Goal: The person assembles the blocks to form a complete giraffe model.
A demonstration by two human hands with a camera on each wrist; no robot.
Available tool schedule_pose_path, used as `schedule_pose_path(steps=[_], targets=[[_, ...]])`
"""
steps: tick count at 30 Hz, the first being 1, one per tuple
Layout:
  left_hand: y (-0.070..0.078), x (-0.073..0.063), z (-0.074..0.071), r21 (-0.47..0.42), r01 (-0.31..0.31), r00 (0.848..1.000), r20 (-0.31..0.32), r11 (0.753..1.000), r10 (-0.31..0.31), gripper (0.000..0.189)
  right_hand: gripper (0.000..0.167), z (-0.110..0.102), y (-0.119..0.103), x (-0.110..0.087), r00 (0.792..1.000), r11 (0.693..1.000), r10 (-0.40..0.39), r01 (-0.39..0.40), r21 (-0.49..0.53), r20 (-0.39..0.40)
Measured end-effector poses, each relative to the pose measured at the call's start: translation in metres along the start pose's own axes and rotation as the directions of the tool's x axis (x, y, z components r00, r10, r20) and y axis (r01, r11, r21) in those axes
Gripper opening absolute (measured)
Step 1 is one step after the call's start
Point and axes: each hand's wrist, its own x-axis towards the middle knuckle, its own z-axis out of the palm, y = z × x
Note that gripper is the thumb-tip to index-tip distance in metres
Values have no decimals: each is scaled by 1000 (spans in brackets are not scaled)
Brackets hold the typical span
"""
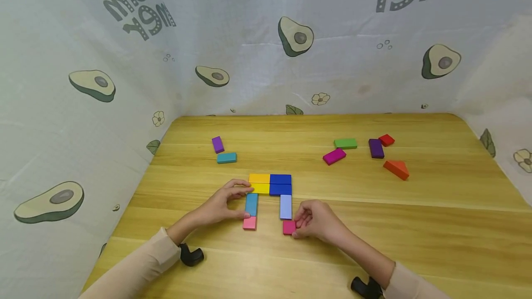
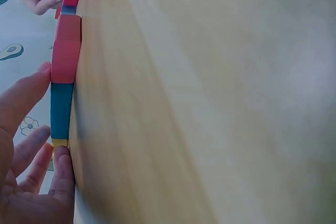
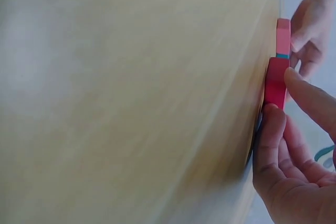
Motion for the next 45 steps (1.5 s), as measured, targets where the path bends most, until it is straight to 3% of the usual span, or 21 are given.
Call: schedule_pose_path(steps=[14,45], targets=[[1,0,0,-1,12,1000,5,1000,-12,62,29,3,3,3,1000,999,-30,30,30,-8],[-1,1,0,-7,-4,1000,0,1000,4,62,29,5,0,5,999,1000,21,-20,6,-31]])
